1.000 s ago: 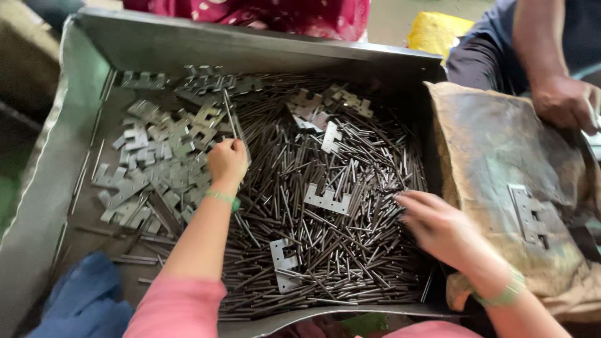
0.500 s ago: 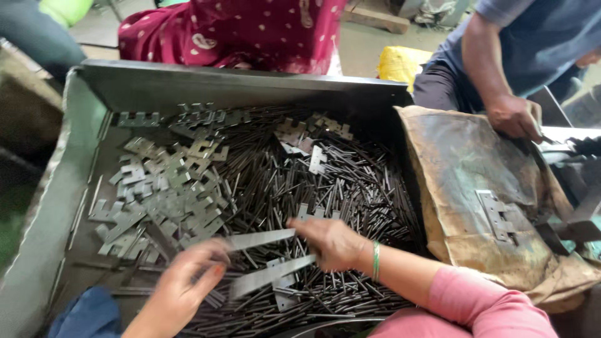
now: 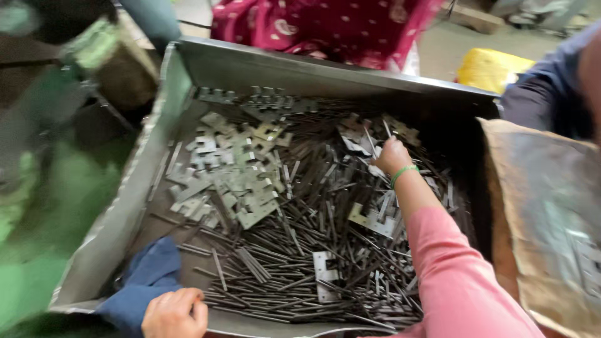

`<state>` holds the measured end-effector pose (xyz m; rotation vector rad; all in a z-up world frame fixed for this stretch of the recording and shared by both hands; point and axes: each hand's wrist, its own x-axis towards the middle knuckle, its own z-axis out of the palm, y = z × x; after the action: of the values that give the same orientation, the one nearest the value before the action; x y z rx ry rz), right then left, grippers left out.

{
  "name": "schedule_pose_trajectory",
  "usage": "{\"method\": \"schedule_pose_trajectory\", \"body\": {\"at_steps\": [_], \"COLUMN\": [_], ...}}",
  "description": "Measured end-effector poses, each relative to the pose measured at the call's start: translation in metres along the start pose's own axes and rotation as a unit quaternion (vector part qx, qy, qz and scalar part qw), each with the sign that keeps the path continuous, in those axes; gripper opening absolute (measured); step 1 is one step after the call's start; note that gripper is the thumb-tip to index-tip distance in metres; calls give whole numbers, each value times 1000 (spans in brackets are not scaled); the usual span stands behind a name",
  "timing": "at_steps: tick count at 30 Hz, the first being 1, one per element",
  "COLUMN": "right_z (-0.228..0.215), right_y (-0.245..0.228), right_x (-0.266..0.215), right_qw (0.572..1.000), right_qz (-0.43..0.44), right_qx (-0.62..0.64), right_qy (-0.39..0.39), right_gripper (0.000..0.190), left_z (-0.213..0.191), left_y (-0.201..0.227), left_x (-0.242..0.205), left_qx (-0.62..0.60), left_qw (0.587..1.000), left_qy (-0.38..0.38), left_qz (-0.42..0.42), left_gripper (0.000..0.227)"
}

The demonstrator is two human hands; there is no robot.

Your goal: The person sits on the floor and sorts small metal brackets and rods from a large bin, picking them up by hand and moving them into separate piles. The person occasionally wipes the bin with a blue cloth while continuing to sort the parts.

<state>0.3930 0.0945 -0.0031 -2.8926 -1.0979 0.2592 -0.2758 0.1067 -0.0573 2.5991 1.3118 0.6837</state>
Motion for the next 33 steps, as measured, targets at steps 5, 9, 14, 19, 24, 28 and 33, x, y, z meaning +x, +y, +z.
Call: {"method": "schedule_pose_trajectory", "body": {"at_steps": [5,9,14,19,24,28,33], "right_z": [18,-8,-29,-47,-106,-169,-195], "right_y": [10,4,27,32,44,20,-41], "right_x": [-7,-38,-140,-259,-334,-342,-299], "right_qw": [998,992,986,979,974,957,977], "right_qz": [-45,-58,-73,-145,-146,-93,-172], "right_qx": [-50,-96,-92,-65,-90,-162,25], "right_qy": [-4,-61,-118,-124,-147,-223,-123], "right_gripper": [85,79,82,93,86,105,96], "left_z": [-22,-36,-43,-61,-80,-84,-78], "left_y": [21,30,32,43,58,44,18], "left_x": [17,30,31,29,40,56,73], "left_qx": [-7,-36,-15,-14,-38,-129,-17], "left_qw": [1000,999,999,1000,995,987,997], "left_qy": [2,16,-30,-24,-84,-53,62], "left_qz": [12,-16,-4,-8,-39,-76,-43], "left_gripper": [10,7,5,7,16,22,21]}}
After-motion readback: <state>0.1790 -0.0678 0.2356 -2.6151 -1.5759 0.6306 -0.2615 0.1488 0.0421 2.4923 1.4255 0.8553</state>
